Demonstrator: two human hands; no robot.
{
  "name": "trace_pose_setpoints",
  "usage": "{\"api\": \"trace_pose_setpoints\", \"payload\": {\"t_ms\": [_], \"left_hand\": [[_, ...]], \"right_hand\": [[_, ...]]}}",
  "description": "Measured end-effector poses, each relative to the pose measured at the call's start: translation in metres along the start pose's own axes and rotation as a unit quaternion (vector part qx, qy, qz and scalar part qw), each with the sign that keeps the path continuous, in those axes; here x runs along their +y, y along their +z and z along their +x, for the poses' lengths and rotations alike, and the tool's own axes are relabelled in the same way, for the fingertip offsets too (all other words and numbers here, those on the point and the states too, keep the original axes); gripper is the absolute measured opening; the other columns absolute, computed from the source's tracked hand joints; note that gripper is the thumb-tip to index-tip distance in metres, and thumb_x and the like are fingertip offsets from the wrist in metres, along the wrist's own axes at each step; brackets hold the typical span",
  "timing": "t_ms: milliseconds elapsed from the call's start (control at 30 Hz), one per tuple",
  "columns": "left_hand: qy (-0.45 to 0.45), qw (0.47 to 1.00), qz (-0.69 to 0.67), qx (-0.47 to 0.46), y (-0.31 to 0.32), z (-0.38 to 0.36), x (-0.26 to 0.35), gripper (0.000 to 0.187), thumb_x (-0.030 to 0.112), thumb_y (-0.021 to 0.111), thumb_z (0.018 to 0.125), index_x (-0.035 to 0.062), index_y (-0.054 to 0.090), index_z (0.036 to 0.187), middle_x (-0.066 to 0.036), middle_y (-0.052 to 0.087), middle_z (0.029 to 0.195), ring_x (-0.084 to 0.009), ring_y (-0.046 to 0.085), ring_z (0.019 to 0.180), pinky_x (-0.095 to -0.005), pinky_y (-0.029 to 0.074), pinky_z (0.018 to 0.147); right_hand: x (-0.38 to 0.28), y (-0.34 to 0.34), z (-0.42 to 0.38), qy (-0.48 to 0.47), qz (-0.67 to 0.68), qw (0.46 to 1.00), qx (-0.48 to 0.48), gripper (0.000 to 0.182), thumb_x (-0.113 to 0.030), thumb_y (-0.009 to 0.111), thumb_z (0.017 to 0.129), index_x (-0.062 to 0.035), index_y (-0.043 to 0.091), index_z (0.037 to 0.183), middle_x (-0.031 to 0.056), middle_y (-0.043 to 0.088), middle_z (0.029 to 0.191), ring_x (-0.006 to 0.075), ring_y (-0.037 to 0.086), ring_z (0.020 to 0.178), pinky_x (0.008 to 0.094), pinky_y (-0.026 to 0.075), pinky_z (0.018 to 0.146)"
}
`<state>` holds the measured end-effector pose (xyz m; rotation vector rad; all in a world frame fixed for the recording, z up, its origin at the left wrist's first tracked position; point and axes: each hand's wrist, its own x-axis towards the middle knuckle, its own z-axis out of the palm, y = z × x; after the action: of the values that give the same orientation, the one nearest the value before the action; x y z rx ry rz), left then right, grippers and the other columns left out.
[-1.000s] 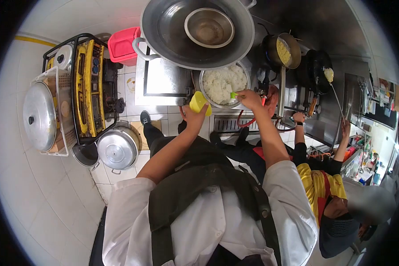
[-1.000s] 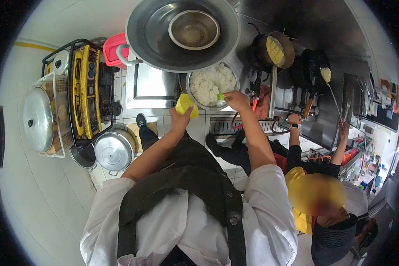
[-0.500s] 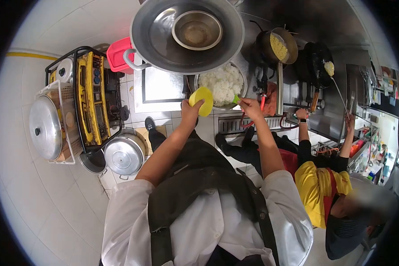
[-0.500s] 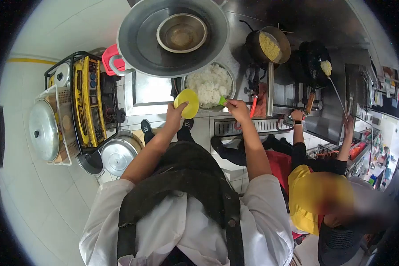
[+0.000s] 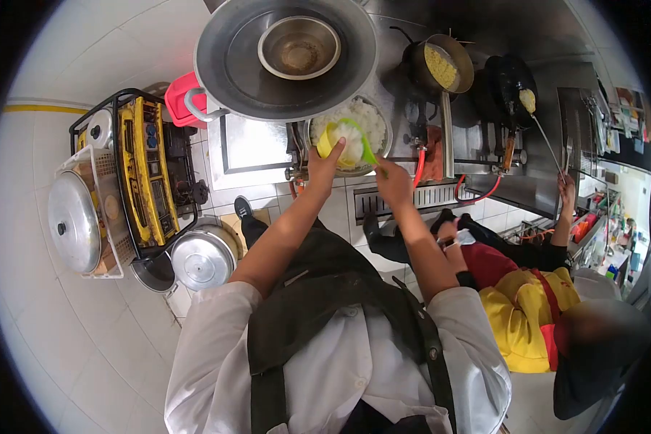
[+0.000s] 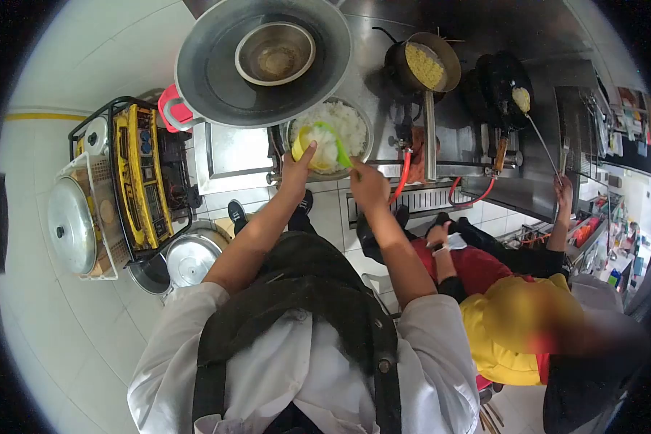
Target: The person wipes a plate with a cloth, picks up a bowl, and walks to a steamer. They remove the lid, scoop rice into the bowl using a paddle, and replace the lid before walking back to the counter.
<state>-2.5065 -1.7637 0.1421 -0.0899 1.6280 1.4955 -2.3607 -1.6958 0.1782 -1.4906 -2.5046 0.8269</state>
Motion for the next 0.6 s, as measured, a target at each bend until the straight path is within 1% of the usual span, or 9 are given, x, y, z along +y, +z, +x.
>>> {"api": "trace_pose_setpoints", "payload": {"t_ms": [100, 133, 233, 333, 367, 433, 533, 600], "left_hand": [[-0.006, 0.999, -0.044, -0.021, 0.002, 0.005, 0.004, 0.062, 0.039, 0.069, 0.069, -0.0059, 0.045, 0.104, -0.014, 0.053, 0.098, -0.0183, 0.053, 0.087, -0.0278, 0.044, 0.073], [-0.009, 0.998, -0.055, -0.032, 0.002, 0.008, 0.005, 0.063, 0.040, 0.068, 0.069, -0.0059, 0.044, 0.105, -0.014, 0.052, 0.100, -0.0180, 0.053, 0.087, -0.0280, 0.044, 0.072], [-0.041, 0.997, -0.072, -0.012, 0.004, 0.014, 0.007, 0.065, 0.040, 0.067, 0.071, -0.0028, 0.040, 0.111, -0.014, 0.049, 0.103, -0.0166, 0.050, 0.092, -0.0285, 0.044, 0.074], [-0.066, 0.981, -0.177, 0.035, 0.012, 0.018, 0.004, 0.065, 0.040, 0.065, 0.073, 0.0012, 0.036, 0.116, -0.012, 0.047, 0.106, -0.0178, 0.048, 0.097, -0.0304, 0.043, 0.078], [-0.066, 0.974, -0.212, -0.043, 0.010, 0.017, 0.005, 0.063, 0.042, 0.062, 0.074, 0.0029, 0.037, 0.116, -0.012, 0.048, 0.107, -0.0188, 0.047, 0.099, -0.0319, 0.042, 0.080], [-0.066, 0.939, -0.279, -0.191, 0.004, 0.013, 0.010, 0.059, 0.045, 0.058, 0.076, 0.0061, 0.039, 0.117, -0.010, 0.048, 0.110, -0.0208, 0.046, 0.104, -0.0350, 0.041, 0.084], [-0.157, 0.889, -0.362, -0.232, -0.001, 0.003, 0.024, 0.055, 0.049, 0.047, 0.079, 0.0086, 0.042, 0.116, -0.008, 0.047, 0.116, -0.0242, 0.045, 0.108, -0.0396, 0.037, 0.089], [-0.184, 0.869, -0.394, -0.238, -0.003, 0.002, 0.027, 0.054, 0.050, 0.042, 0.081, 0.0101, 0.043, 0.116, -0.009, 0.046, 0.118, -0.0251, 0.044, 0.109, -0.0404, 0.036, 0.090]], "right_hand": [[-0.019, 0.004, -0.011, -0.033, -0.034, 0.999, 0.027, 0.031, -0.011, 0.050, 0.076, -0.0138, 0.057, 0.107, 0.0110, 0.060, 0.088, 0.0282, 0.058, 0.079, 0.0364, 0.046, 0.067], [-0.024, 0.004, -0.013, -0.059, -0.038, 0.997, 0.043, 0.036, -0.004, 0.048, 0.073, -0.0119, 0.056, 0.107, 0.0107, 0.058, 0.082, 0.0284, 0.057, 0.075, 0.0368, 0.046, 0.064], [-0.028, 0.006, -0.016, -0.095, -0.063, 0.992, 0.050, 0.038, -0.002, 0.047, 0.072, -0.0109, 0.055, 0.108, 0.0112, 0.056, 0.079, 0.0286, 0.057, 0.073, 0.0373, 0.046, 0.064], [-0.044, 0.001, -0.025, -0.103, -0.115, 0.987, 0.029, 0.042, -0.001, 0.046, 0.071, -0.0102, 0.053, 0.111, 0.0117, 0.055, 0.078, 0.0291, 0.056, 0.072, 0.0378, 0.046, 0.064], [-0.045, 0.001, -0.030, -0.101, -0.114, 0.988, 0.024, 0.042, -0.001, 0.046, 0.071, -0.0104, 0.052, 0.112, 0.0121, 0.055, 0.079, 0.0296, 0.056, 0.072, 0.0383, 0.046, 0.064], [-0.047, 0.002, -0.037, -0.100, -0.111, 0.989, 0.011, 0.044, 0.000, 0.045, 0.072, -0.0107, 0.051, 0.114, 0.0129, 0.056, 0.081, 0.0307, 0.056, 0.074, 0.0392, 0.046, 0.064], [-0.052, -0.028, -0.030, -0.062, -0.094, 0.994, -0.012, 0.039, -0.003, 0.045, 0.074, -0.0103, 0.052, 0.112, 0.0156, 0.057, 0.085, 0.0324, 0.057, 0.075, 0.0406, 0.046, 0.064], [-0.054, -0.062, -0.024, -0.075, -0.022, 0.997, 0.026, 0.035, -0.007, 0.046, 0.076, -0.0101, 0.054, 0.110, 0.0168, 0.059, 0.084, 0.0329, 0.058, 0.075, 0.0414, 0.046, 0.063]]}}
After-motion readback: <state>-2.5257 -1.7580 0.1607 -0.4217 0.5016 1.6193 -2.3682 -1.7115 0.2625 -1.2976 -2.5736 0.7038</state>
